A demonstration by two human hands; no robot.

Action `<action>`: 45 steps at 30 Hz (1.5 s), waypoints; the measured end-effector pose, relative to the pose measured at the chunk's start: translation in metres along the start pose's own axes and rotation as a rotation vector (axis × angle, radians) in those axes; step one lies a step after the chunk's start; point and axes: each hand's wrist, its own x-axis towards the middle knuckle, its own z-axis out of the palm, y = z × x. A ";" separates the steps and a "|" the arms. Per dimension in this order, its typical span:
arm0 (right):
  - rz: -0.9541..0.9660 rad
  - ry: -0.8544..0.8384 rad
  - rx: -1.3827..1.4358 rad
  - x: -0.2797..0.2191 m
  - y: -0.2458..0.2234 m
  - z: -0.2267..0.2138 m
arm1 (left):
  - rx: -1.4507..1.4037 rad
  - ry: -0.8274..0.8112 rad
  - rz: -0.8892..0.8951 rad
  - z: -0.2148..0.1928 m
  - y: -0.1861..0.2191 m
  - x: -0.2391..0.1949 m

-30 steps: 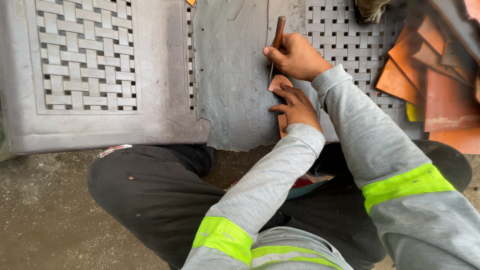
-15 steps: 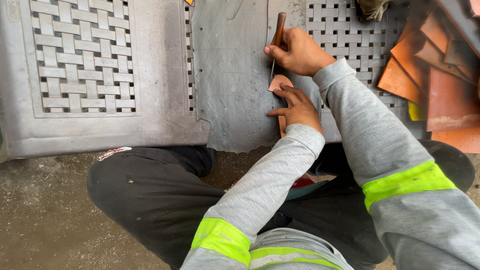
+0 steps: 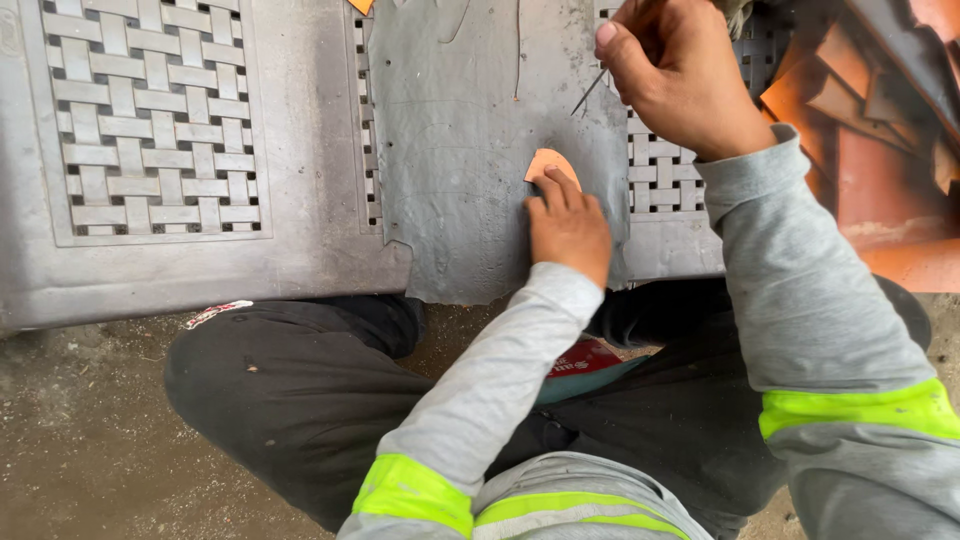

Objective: The person uses a pointed awl to cut curved shapes from orange leather pieces placed on a gray mat. They repeatedly trace the template edges and remove the cut pieces.

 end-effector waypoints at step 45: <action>0.380 -0.084 0.212 -0.079 0.041 0.052 | -0.384 0.042 0.118 -0.011 -0.088 -0.023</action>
